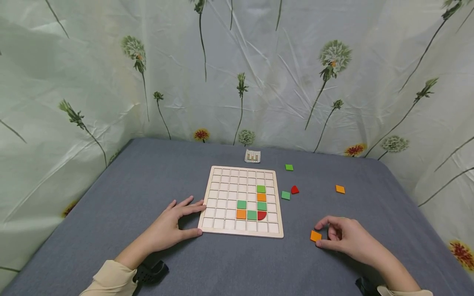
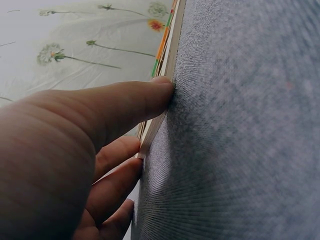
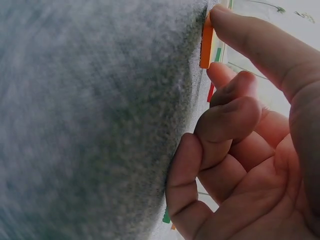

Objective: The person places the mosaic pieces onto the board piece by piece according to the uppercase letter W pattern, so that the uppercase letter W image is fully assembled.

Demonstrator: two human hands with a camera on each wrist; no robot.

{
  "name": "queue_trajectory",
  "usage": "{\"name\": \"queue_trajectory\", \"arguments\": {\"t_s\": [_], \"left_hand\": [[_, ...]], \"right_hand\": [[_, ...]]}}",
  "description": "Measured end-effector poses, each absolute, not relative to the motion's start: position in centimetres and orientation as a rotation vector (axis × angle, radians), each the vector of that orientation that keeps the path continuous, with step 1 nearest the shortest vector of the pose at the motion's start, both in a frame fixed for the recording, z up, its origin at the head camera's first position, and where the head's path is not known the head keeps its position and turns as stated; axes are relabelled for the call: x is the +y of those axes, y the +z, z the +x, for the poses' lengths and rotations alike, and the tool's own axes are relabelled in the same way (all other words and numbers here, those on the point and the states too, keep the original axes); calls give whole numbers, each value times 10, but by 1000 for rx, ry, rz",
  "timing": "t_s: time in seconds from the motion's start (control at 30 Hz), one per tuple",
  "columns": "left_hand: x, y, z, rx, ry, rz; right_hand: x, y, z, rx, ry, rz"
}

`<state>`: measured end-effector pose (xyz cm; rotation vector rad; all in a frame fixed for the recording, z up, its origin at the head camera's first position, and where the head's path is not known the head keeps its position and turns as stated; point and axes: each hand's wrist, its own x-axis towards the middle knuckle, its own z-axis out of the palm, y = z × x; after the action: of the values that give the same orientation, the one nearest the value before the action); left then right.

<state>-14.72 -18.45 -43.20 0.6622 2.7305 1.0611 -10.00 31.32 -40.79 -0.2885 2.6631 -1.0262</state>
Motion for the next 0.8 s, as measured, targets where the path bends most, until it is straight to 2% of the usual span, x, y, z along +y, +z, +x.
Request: {"name": "queue_trajectory", "arguments": {"t_s": [0.53, 0.8], "left_hand": [[-185, -431, -148, 2722, 1063, 656], [-185, -432, -148, 2736, 1045, 661]], "right_hand": [[315, -405, -101, 2658, -974, -295], [315, -401, -109, 2679, -930, -392]]}}
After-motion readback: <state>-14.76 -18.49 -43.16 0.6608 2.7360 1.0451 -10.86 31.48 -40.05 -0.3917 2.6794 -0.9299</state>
